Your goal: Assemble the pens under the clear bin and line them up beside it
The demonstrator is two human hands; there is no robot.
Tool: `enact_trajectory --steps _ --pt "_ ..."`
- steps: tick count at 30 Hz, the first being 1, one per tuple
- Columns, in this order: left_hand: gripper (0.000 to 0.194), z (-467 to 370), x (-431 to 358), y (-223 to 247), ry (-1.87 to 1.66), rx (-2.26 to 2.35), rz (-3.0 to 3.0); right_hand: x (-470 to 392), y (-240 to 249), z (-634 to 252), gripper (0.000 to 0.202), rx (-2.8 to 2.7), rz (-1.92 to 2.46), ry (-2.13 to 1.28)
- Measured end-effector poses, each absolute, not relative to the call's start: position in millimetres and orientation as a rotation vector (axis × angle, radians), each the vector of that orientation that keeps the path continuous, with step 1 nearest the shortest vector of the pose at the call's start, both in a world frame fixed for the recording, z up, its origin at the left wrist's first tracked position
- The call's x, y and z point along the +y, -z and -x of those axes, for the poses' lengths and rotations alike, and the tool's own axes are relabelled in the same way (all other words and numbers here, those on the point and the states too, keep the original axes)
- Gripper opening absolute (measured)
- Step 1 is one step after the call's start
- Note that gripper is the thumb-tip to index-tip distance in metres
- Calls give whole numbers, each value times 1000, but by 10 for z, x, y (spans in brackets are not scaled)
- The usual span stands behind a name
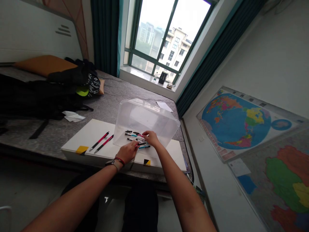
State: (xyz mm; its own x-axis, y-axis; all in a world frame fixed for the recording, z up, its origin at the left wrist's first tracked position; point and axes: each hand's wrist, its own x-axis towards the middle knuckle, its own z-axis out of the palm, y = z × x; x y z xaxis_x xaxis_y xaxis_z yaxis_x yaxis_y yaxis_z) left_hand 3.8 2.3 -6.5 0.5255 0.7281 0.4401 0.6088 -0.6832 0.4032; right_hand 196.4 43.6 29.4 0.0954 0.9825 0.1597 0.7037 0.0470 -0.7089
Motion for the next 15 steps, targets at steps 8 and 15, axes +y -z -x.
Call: enact_trajectory --steps 8,15 --pt "26 -32 18 51 -802 1144 -2614 720 -294 -1805 22 -2214 1771 -466" --pt "29 -27 16 42 -831 1115 -2624 758 -274 -1745 21 -2249 1824 -412"
